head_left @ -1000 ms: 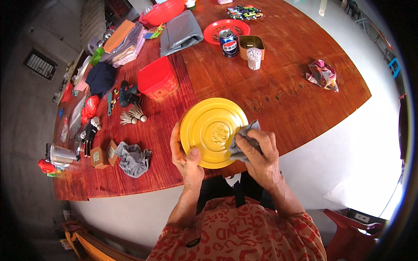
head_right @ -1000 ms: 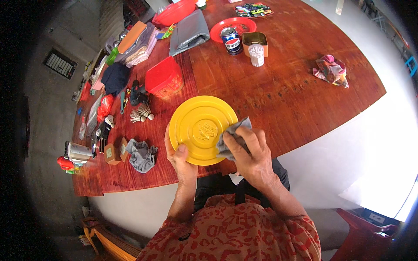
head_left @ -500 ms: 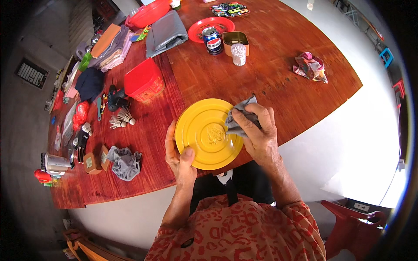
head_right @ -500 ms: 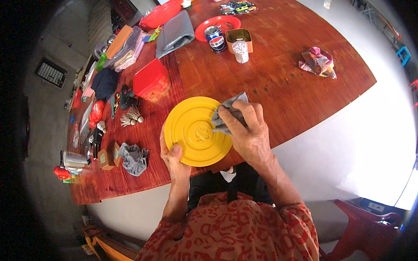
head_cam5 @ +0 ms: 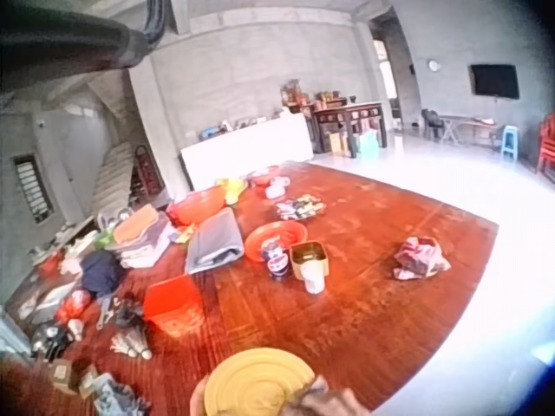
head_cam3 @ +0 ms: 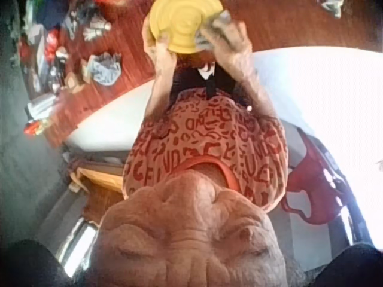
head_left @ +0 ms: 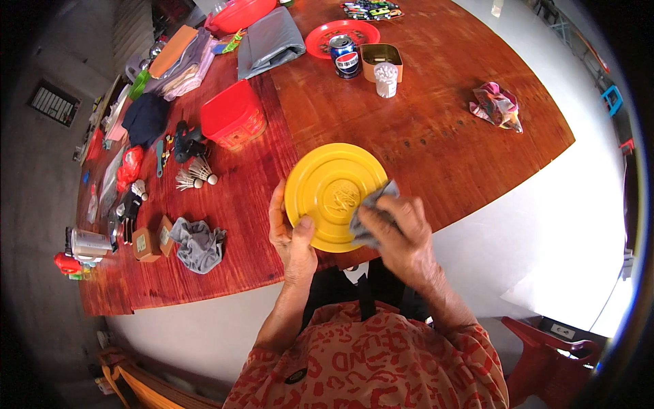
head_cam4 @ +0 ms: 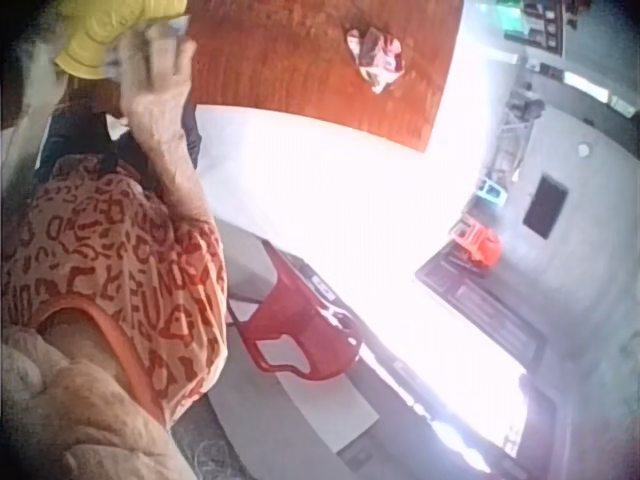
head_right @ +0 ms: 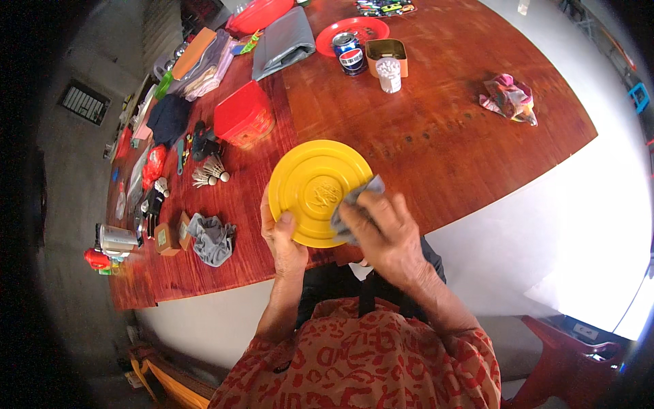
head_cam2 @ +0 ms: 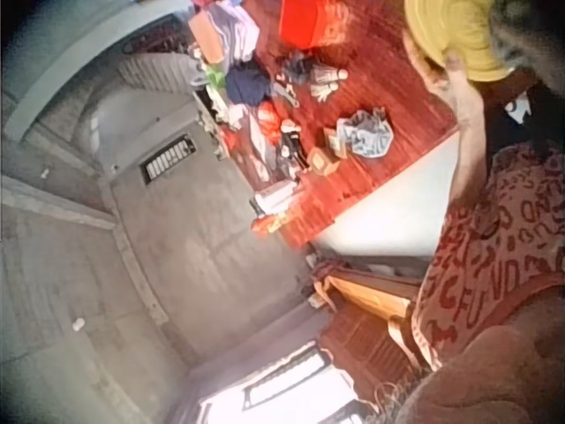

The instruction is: The person wipes a yellow plastic container with a gray cloth, cleaning the lid, sides, and bottom. They then place the container down and pick up a red plastic container, wiping its lid with the same cloth.

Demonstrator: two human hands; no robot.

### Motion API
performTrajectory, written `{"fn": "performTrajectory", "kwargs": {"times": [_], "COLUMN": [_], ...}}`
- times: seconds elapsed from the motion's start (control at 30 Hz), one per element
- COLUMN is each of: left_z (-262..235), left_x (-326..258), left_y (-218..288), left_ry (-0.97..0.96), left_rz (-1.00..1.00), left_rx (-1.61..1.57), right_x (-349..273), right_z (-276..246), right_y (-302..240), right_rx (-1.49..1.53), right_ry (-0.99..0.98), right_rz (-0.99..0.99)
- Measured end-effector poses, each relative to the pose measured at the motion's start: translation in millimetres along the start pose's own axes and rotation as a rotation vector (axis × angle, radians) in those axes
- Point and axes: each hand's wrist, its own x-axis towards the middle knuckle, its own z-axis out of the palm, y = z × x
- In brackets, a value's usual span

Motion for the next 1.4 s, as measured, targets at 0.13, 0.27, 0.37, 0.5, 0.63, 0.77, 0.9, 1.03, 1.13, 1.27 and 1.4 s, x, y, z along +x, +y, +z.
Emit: {"fn": "performTrajectory", "kwargs": {"times": [0.13,0.27,0.37,0.5,0.63,0.77,0.9,1.03,1.13,1.27,1.4], "left_z": [5,0,-5,-1,6,4,-8,-3,-5,-2,-4], "left_x": [-3,0,-1,-4,-6,-7,-6,-13,-12,-12,-9], "left_y": [-2,-6,-12,-10,-8,-5,-13,-11,-10,-6,-6], "left_ry": [0.003,0.020,0.021,-0.023,-0.079,-0.095,-0.142,-0.230,-0.157,-0.121,-0.104], "left_rz": [-0.035,-0.038,-0.081,-0.126,-0.138,-0.149,-0.126,-0.099,-0.139,-0.132,-0.122], "left_rx": [-0.027,0.017,0.023,-0.006,0.015,0.064,0.069,0.170,0.171,0.102,0.109], "right_x": [8,-6,-14,5,23,17,16,32,37,29,24], "right_z": [6,10,11,-1,8,20,20,31,33,28,18], "right_y": [8,-8,-13,-6,6,2,-6,-7,-6,8,19], "right_rx": [-0.050,0.040,0.231,0.365,0.119,0.141,0.337,0.249,0.168,0.036,-0.019], "right_ry": [0.061,-0.021,-0.085,-0.147,0.079,0.017,-0.028,0.090,0.098,0.093,0.075], "right_rz": [0.076,-0.010,-0.056,-0.022,0.180,0.035,0.008,-0.039,-0.064,0.031,0.148]}}
